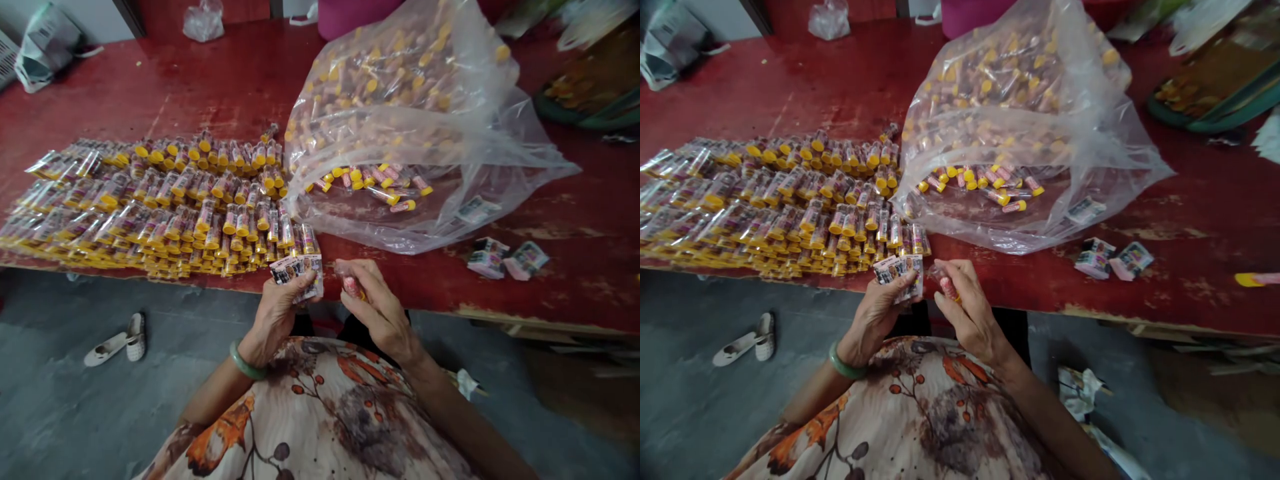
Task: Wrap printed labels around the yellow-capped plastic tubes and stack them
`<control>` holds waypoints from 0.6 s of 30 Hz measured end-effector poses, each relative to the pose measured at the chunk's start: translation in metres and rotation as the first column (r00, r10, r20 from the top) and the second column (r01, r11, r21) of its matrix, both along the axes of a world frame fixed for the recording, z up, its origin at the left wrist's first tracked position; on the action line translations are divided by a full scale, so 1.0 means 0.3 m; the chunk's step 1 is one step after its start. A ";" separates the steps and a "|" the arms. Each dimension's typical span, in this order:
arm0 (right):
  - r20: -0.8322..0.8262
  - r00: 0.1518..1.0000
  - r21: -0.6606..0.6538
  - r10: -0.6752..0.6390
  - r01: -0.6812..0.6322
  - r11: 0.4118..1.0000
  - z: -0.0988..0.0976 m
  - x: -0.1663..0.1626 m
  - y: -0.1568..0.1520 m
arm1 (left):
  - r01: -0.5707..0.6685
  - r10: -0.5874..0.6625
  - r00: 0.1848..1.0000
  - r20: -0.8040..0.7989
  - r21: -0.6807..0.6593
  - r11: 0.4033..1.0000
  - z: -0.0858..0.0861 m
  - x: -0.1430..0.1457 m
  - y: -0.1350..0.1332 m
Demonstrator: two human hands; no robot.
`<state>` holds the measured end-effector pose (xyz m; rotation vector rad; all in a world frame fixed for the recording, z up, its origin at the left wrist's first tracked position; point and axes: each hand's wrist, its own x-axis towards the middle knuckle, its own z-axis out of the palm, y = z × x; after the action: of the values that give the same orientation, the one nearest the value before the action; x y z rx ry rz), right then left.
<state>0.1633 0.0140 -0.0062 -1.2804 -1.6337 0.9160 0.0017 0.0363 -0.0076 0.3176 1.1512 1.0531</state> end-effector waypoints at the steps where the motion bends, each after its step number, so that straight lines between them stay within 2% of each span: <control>1: 0.050 0.998 0.029 0.031 -0.032 0.999 0.005 0.008 -0.019 | -0.011 0.011 1.000 0.002 -0.013 1.000 0.004 -0.001 0.000; 4: 0.171 0.983 0.153 0.072 -0.098 0.983 0.009 0.016 -0.068 | -0.032 0.033 0.999 0.027 -0.030 0.999 0.012 0.002 -0.003; 9: 0.251 0.968 0.390 0.012 -0.113 0.914 0.008 0.005 -0.099 | -0.057 0.059 0.996 0.067 -0.034 0.998 0.005 0.013 -0.009; 18: 0.390 0.920 0.539 -0.041 -0.192 0.820 0.000 -0.016 -0.101 | -0.100 0.095 0.992 0.089 0.052 0.994 0.023 0.052 -0.030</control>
<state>0.1584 -0.0162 -0.0063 -1.0031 -2.0742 0.1631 0.0174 0.0273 -0.0006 0.2598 1.0699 1.1753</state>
